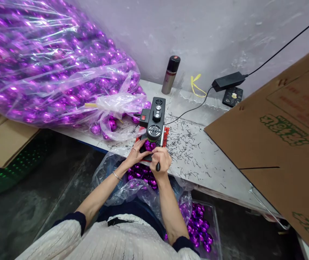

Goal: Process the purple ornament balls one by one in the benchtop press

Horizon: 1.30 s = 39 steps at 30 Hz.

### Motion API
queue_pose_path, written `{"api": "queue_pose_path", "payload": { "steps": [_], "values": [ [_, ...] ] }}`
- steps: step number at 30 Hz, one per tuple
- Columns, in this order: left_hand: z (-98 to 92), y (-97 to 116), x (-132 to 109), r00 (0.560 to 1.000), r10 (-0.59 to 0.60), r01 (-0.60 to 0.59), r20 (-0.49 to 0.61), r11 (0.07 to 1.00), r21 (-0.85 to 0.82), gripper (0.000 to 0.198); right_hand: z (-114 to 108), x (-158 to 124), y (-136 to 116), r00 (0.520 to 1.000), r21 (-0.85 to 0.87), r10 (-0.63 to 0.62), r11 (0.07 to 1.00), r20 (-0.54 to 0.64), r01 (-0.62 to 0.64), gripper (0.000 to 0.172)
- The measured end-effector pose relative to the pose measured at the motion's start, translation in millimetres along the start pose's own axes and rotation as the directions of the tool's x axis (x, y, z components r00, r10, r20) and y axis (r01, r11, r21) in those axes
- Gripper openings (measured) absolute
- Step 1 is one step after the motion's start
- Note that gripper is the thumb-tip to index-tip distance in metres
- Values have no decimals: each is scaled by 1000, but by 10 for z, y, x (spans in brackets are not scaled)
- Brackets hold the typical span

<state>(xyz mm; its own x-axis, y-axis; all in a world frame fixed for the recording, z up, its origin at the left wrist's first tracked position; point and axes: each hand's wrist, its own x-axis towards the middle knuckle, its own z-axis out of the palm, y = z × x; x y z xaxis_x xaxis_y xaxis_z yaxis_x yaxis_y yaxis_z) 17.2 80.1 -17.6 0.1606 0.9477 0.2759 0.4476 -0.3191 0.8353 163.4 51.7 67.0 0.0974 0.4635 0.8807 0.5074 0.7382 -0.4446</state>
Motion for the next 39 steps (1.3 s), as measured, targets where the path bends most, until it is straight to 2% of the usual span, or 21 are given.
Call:
{"api": "queue_pose_path", "payload": {
  "steps": [19,25,27,29,31,33,35,37,39],
  "values": [
    [23,-7,15,999,38,-38,-25,999,-1,66,82,-188,186,998,-62,-17,998,-63,13,34],
    [34,-15,42,998,51,-51,-41,999,-11,63,73,-104,127,991,-34,-132,991,-14,131,31],
    [50,-23,66,997,56,-57,-57,998,-13,63,42,30,34,997,1,-72,997,-27,72,32],
    [69,-28,66,995,69,-71,-69,997,-15,64,1,218,-90,997,18,61,998,-37,-60,33],
    [81,-25,-3,992,92,-93,-92,996,-13,67,-39,407,-208,980,29,201,979,-6,-200,36],
    [77,-13,-174,986,132,-132,-106,991,11,70,-66,531,-285,968,38,250,967,28,-251,36],
    [48,4,-424,979,190,-185,-70,980,72,73,-76,553,-306,970,52,242,969,31,-243,36],
    [-14,26,-655,970,244,-242,4,959,147,85,-73,491,-285,977,60,211,975,22,-212,35],
    [-115,53,-727,965,259,-261,33,946,195,98,-64,399,-250,983,55,182,982,26,-183,33]
  ]
}}
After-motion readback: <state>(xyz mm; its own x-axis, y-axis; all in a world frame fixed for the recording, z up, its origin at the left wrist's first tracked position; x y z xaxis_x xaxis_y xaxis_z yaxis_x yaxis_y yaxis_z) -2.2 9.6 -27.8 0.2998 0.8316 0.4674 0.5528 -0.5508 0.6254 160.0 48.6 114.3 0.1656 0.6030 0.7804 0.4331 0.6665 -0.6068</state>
